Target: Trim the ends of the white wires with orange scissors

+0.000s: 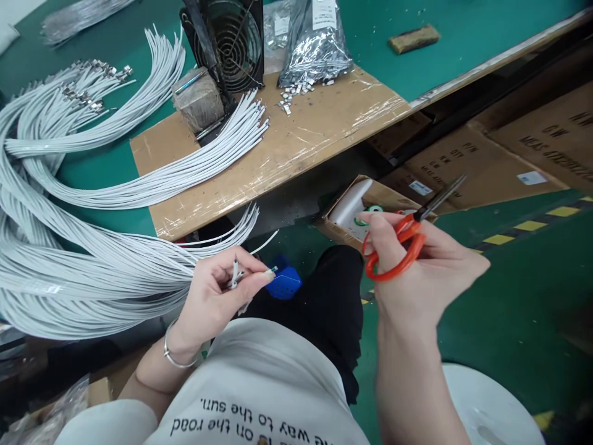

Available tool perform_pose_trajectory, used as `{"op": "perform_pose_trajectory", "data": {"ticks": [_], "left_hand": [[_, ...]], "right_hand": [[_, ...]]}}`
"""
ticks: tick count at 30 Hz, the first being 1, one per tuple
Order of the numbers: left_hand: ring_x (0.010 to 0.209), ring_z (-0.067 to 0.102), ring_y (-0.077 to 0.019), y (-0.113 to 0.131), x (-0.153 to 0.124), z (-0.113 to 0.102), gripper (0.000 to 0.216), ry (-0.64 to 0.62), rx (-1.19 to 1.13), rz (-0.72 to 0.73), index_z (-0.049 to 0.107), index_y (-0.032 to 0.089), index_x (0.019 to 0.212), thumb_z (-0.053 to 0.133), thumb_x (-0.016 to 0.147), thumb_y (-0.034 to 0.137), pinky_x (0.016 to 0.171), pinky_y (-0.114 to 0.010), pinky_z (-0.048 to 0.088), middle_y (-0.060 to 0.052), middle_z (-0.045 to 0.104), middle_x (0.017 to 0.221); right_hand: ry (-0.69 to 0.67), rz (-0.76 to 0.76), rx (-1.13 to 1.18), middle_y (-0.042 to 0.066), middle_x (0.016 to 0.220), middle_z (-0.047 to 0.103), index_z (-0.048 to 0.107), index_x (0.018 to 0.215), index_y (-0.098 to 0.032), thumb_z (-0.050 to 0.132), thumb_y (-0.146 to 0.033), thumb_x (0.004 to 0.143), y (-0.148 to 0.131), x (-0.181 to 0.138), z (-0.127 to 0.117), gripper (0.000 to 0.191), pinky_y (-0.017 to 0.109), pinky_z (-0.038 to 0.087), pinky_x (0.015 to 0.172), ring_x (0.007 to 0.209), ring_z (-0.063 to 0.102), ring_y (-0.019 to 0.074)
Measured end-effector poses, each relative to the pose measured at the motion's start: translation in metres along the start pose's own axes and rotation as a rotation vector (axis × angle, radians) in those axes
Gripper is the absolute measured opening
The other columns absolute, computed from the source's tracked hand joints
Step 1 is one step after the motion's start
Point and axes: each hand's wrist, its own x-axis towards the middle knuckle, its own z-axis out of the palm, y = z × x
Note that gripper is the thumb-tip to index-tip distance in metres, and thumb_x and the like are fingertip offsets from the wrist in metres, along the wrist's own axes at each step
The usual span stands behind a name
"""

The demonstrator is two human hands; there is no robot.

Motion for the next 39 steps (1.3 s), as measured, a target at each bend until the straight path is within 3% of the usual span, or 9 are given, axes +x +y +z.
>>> {"op": "perform_pose_trajectory", "data": {"ticks": [7,13,17,21,25,27,30,35,39], "left_hand": [[0.055,0.045,-0.0032,-0.002,0.003,-0.002,0.028,0.057,0.05,0.027,0.076,0.017,0.093,0.084,0.099,0.043,0.052,-0.016,0.039,0.001,0.054,0.063],[0.057,0.046,-0.0036,-0.002,0.003,-0.005,0.023,0.027,0.039,0.02,0.077,0.02,0.096,0.081,0.102,0.042,0.053,-0.017,0.039,0.002,0.055,0.064],[0.056,0.053,-0.0027,0.001,0.005,-0.004,0.015,0.013,-0.035,0.018,0.082,0.022,0.096,0.082,0.102,0.037,0.053,-0.014,0.042,0.001,0.061,0.068],[0.058,0.055,-0.0015,0.0,0.01,-0.004,0.012,0.006,0.038,0.06,0.088,0.031,0.102,0.077,0.106,0.034,0.058,-0.013,0.042,-0.001,0.073,0.081],[0.112,0.07,-0.0119,-0.008,0.013,-0.009,0.015,0.12,0.211,0.257,0.09,0.036,0.106,0.075,0.107,0.033,0.095,-0.02,0.056,-0.003,0.077,0.109],[0.094,0.07,-0.0081,-0.009,0.014,-0.011,0.017,0.146,0.178,0.257,0.089,0.037,0.112,0.072,0.11,0.035,0.083,-0.016,0.055,-0.002,0.075,0.097],[0.049,0.038,0.001,-0.006,0.016,-0.012,0.023,0.092,0.043,0.101,0.086,0.04,0.123,0.065,0.113,0.044,0.049,-0.012,0.026,0.0,0.061,0.071],[0.05,0.038,0.0007,0.001,0.019,-0.01,0.031,0.086,-0.06,0.05,0.088,0.029,0.111,0.067,0.111,0.051,0.051,-0.015,0.023,-0.003,0.051,0.072],[0.056,0.043,-0.004,-0.001,0.02,-0.012,0.036,0.091,-0.017,0.072,0.083,0.017,0.103,0.064,0.113,0.046,0.057,-0.023,0.026,-0.002,0.049,0.067]], "right_hand": [[-0.099,0.118,0.036,0.002,0.061,0.063,0.089,0.087,-0.023,0.088,-0.024,0.089,-0.006,-0.01,0.007,0.003,0.015,0.045,0.052,0.055,0.055,0.0084],[-0.132,0.185,0.045,0.002,0.055,0.057,0.078,0.066,-0.018,0.102,-0.053,0.08,-0.01,-0.012,0.01,0.044,0.015,0.042,0.049,0.052,0.05,0.0076],[-0.147,0.202,0.051,0.003,0.056,0.057,0.063,0.055,-0.016,0.095,-0.043,0.086,-0.008,-0.014,0.008,0.052,0.019,0.042,0.049,0.058,0.061,0.0135],[-0.151,0.156,0.045,0.001,0.058,0.056,0.075,0.066,-0.018,0.089,-0.033,0.092,-0.003,-0.014,0.003,0.034,0.019,0.047,0.056,0.061,0.063,0.0127],[-0.067,0.121,0.006,0.001,0.058,0.057,0.076,0.065,-0.017,0.093,-0.035,0.09,-0.003,-0.011,-0.005,0.035,0.02,0.05,0.057,0.058,0.061,0.012],[-0.023,0.108,-0.001,0.002,0.057,0.057,0.079,0.066,-0.017,0.094,-0.033,0.086,-0.006,-0.009,-0.008,0.03,0.02,0.048,0.053,0.053,0.057,0.0108],[0.005,0.105,-0.003,0.003,0.056,0.056,0.082,0.069,-0.016,0.094,-0.033,0.085,-0.012,-0.01,-0.01,0.026,0.023,0.047,0.051,0.051,0.055,0.0121],[-0.061,0.109,0.081,0.001,0.06,0.056,0.084,0.075,-0.023,0.094,-0.03,0.092,-0.021,-0.024,-0.007,0.021,0.03,0.049,0.06,0.056,0.057,0.0132],[-0.182,-0.006,0.059,0.0,0.07,0.063,0.085,0.085,-0.026,0.089,-0.021,0.095,-0.029,-0.037,-0.002,0.012,0.029,0.052,0.069,0.069,0.065,0.0147]]}}
